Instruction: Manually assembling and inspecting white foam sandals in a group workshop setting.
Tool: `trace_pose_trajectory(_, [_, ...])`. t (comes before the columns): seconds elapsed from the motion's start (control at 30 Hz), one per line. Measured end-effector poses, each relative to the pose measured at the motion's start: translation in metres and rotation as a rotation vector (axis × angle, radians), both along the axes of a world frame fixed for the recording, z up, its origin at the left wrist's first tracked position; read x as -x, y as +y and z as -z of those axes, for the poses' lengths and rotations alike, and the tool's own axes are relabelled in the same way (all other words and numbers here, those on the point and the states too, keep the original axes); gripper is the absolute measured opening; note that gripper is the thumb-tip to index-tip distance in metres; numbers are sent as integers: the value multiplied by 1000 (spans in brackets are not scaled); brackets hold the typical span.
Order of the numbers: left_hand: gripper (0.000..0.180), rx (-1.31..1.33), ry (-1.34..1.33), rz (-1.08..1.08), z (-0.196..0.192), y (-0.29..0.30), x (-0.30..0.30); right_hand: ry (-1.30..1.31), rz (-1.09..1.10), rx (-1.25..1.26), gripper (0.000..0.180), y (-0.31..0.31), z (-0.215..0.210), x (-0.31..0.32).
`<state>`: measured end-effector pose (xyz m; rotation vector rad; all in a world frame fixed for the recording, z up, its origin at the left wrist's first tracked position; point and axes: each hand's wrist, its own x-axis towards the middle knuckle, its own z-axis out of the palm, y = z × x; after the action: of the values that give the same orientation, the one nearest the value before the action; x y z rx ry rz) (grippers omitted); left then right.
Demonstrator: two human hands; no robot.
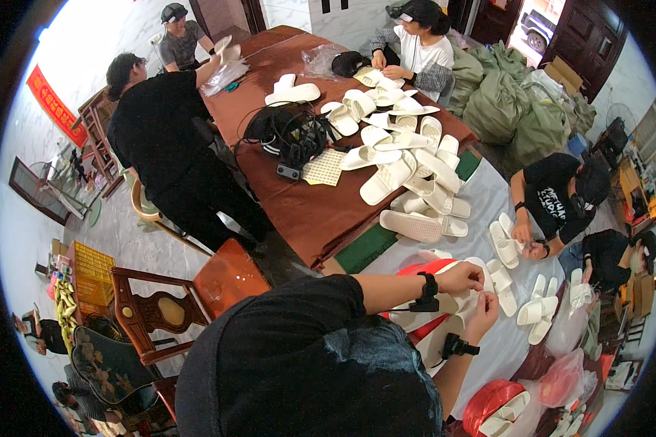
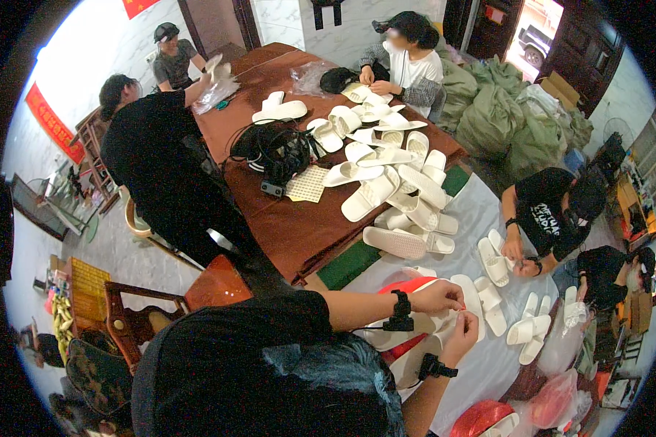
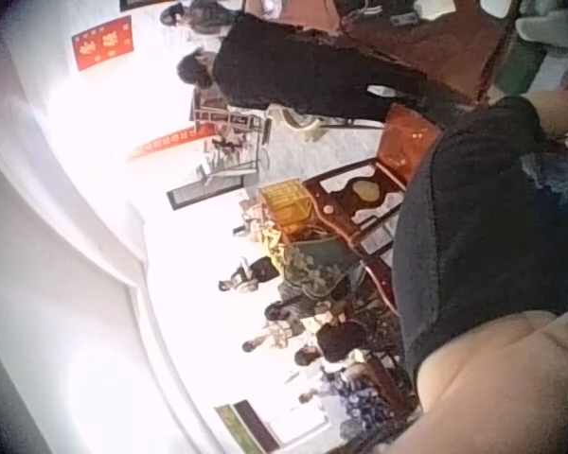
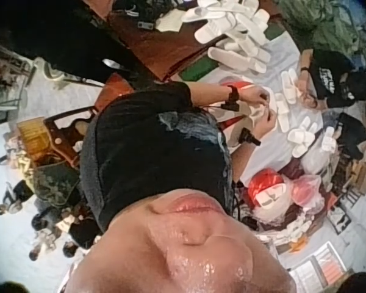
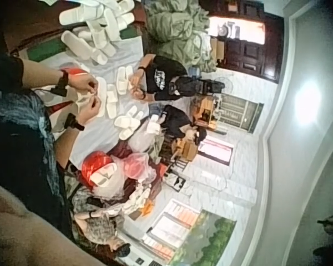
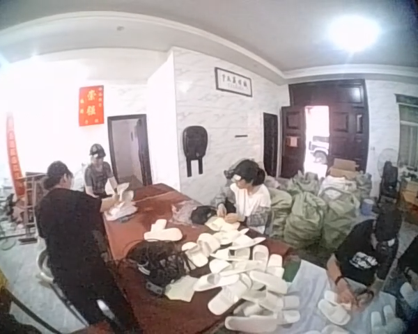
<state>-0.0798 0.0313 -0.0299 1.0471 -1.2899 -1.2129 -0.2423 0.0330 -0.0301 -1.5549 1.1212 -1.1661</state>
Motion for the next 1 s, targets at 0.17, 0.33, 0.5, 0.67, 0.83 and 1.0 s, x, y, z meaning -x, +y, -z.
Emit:
trace_pose_trajectory(0.17, [10,-34,-18,-11,-6,9,0,-13,-18,14,7,3,3,5])
trace_pose_trajectory(0.33, [13,-203,-137,-2,-14,12,0,112,34,44,9,5,1,4])
trace_pose_trajectory(0.5, [14,-6,-178,7,5,-3,-1,113,34,61,7,-2,-2,-1])
trace_pose_trajectory(0.67, [6,-170,14,-28,17,-16,-2,23,82,67,10,-10,13,-3])
trace_pose_trajectory(0.83, [7,-174,483,-34,20,-16,-7,-31,29,-42,12,-6,4,12])
trace_pose_trajectory(1.0, [6,-167,510,-61,-8,-11,-19,-143,157,56,27,8,-24,41])
